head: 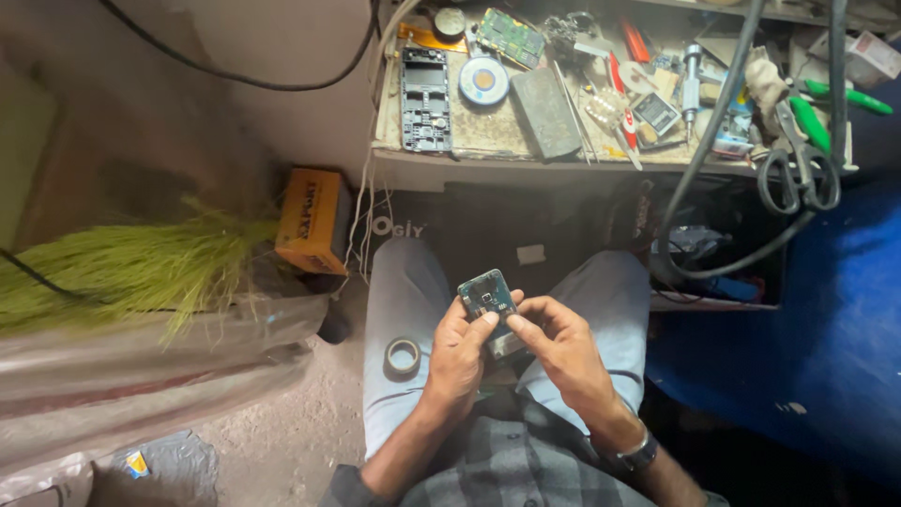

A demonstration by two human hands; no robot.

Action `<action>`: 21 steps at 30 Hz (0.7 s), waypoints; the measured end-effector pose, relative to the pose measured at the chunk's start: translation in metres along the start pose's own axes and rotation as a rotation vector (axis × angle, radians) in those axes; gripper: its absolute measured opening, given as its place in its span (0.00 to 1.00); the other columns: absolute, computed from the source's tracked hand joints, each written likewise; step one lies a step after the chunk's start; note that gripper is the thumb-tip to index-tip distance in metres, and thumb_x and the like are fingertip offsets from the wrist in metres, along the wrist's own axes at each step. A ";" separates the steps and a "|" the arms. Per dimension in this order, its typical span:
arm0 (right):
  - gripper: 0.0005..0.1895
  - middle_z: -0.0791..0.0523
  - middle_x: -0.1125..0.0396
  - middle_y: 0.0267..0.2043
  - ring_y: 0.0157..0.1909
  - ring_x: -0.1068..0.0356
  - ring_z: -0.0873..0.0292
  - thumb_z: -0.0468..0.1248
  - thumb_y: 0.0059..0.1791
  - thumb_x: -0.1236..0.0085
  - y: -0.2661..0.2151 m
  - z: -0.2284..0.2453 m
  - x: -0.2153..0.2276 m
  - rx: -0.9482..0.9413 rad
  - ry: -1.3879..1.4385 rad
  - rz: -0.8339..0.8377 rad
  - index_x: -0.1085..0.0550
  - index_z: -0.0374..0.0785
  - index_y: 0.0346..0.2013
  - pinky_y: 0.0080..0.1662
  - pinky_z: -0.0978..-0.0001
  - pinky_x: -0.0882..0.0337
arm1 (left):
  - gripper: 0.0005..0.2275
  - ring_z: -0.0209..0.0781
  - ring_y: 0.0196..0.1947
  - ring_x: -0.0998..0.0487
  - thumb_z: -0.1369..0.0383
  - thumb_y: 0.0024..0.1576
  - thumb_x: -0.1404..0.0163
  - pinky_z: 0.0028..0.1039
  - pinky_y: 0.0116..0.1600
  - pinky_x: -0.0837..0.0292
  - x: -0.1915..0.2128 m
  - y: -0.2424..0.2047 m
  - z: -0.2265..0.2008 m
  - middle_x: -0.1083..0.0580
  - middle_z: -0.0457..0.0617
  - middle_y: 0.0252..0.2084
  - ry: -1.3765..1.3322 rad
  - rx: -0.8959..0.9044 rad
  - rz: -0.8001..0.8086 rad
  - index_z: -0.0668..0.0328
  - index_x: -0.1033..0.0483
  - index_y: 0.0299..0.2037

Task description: The person disassembles and repairs a small mobile phone using tweezers and a small screwdriver on a cluttered workbench.

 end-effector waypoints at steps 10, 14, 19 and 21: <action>0.07 0.58 0.27 0.36 0.37 0.30 0.68 0.33 0.52 0.41 -0.003 -0.010 0.000 -0.090 0.130 0.070 0.23 0.31 0.42 0.40 0.76 0.29 | 0.10 0.30 0.41 0.23 0.69 0.63 0.46 0.25 0.47 0.25 0.009 -0.007 -0.010 0.22 0.45 0.42 0.256 -0.029 -0.081 0.65 0.22 0.51; 0.10 0.59 0.27 0.39 0.40 0.30 0.69 0.33 0.51 0.41 0.001 0.007 -0.002 -0.023 0.084 0.072 0.24 0.32 0.45 0.43 0.75 0.29 | 0.11 0.28 0.42 0.23 0.70 0.62 0.46 0.22 0.48 0.25 0.007 -0.008 -0.013 0.21 0.43 0.43 0.318 -0.038 -0.056 0.63 0.21 0.52; 0.11 0.59 0.26 0.40 0.43 0.31 0.69 0.35 0.53 0.40 0.010 0.024 -0.002 0.032 0.065 0.127 0.21 0.30 0.47 0.47 0.75 0.31 | 0.12 0.28 0.41 0.23 0.70 0.60 0.45 0.23 0.45 0.23 0.003 -0.010 -0.009 0.21 0.42 0.42 0.438 0.006 -0.002 0.63 0.21 0.52; 0.10 0.59 0.26 0.39 0.41 0.33 0.69 0.35 0.53 0.39 0.012 0.024 -0.002 0.027 0.077 0.120 0.20 0.31 0.46 0.44 0.75 0.33 | 0.12 0.28 0.40 0.22 0.70 0.60 0.45 0.23 0.46 0.23 0.005 -0.008 -0.012 0.21 0.42 0.42 0.477 -0.014 0.018 0.64 0.21 0.52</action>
Point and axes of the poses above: each hand's wrist, its own y-axis towards the middle knuckle, its own x-axis out of the back of the hand, z = x × y, the point moved 7 cm from there along y, towards the middle knuckle
